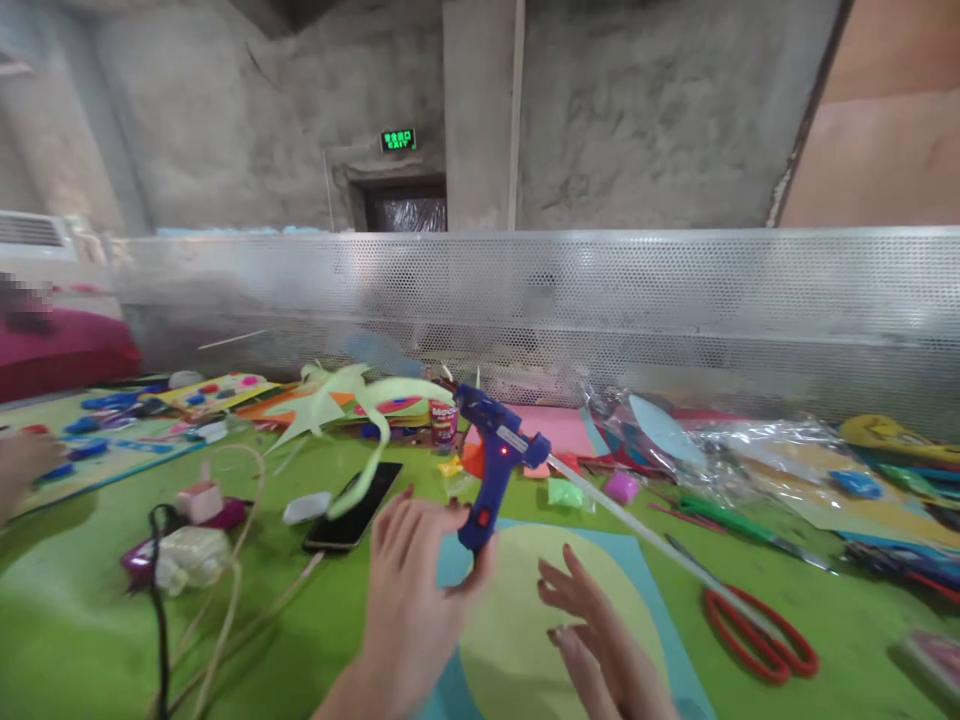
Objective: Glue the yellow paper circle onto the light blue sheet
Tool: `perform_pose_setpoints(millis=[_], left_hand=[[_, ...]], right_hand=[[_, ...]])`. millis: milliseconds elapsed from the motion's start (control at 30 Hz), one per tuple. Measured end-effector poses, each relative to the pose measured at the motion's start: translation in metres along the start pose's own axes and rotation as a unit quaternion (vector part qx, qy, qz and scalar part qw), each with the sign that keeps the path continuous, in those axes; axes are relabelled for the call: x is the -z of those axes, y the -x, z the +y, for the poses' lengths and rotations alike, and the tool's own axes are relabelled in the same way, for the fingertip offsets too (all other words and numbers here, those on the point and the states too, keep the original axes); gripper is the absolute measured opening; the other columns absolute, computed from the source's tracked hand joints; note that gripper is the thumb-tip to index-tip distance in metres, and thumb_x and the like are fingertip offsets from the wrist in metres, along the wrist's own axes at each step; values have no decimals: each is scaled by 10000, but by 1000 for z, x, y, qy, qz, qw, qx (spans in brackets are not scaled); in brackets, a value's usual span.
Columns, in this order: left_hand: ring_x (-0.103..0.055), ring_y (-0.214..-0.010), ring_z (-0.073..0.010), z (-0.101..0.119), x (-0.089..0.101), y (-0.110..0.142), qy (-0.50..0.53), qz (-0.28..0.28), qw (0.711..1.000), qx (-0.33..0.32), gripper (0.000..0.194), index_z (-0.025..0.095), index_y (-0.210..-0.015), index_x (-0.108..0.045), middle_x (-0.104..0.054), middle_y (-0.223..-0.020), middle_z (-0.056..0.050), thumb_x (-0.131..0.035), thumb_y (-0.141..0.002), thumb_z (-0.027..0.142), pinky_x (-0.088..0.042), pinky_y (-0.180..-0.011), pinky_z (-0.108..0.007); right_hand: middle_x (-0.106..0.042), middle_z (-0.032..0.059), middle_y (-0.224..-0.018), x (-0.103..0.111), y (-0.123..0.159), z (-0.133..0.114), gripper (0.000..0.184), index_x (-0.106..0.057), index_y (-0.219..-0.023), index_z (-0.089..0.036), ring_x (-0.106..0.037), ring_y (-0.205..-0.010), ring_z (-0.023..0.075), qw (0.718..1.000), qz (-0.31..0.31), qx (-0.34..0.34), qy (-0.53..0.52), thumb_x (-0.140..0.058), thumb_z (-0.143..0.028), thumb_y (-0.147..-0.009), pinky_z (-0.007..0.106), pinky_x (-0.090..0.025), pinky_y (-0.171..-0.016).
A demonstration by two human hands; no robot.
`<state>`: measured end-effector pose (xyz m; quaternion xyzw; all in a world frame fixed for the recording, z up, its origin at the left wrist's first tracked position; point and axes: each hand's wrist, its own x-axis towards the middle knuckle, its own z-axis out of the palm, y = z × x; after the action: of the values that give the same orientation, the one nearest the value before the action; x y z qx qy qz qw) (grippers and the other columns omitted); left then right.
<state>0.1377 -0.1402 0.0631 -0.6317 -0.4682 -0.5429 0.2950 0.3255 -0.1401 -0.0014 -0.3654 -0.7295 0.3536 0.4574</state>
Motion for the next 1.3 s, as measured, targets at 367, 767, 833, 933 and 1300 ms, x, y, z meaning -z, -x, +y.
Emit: perform_pose_setpoints(millis=[367, 767, 833, 933, 1300], left_hand=[[-586, -737, -161, 18, -11, 27, 173, -195, 965, 16, 106, 210, -822, -535, -618, -760, -24, -458, -873, 262, -478, -684, -300], [-466, -479, -106, -64, -63, -26, 266, -637, 698, 190, 843, 193, -1373, -298, -508, -574, 64, -641, -683, 534, -350, -434, -201], [-411, -412, -78, -51, -71, -25, 368, -670, 611, 206, 771, 247, -1370, -308, -470, -508, 90, -643, -714, 473, -346, -394, -175], [-373, -350, -55, -36, -72, -18, 489, -685, 506, 190, 571, 254, -1287, -451, -462, -455, 91, -605, -765, 427, -321, -343, -150], [-609, -463, -125, -33, -47, -13, 501, -621, 545, 256, 273, 144, -828, -615, -630, -548, 11, -614, -770, 411, -504, -516, -236]], right_hand=[[-662, 51, -975, -22, -40, -37, 346, -610, -915, -195, -563, -1027, 230, 914, 155, -243, -286, -643, -473, -712, 327, -452, -879], [-494, -24, -481, 4, -30, -52, 258, -597, -648, -165, -506, -480, 124, 852, 32, -174, -493, -626, -401, -748, 274, -443, -525], [-489, -26, -479, 8, -27, -50, 264, -592, -648, -166, -507, -464, 125, 860, 27, -187, -475, -613, -405, -756, 269, -434, -499], [-465, -36, -475, 13, -24, -48, 278, -573, -648, -171, -508, -432, 133, 870, 28, -199, -451, -591, -423, -766, 272, -423, -444], [-451, -29, -467, 30, -22, -48, 271, -561, -617, -173, -458, -428, 119, 871, 94, -186, -445, -571, -391, -777, 237, -408, -381]])
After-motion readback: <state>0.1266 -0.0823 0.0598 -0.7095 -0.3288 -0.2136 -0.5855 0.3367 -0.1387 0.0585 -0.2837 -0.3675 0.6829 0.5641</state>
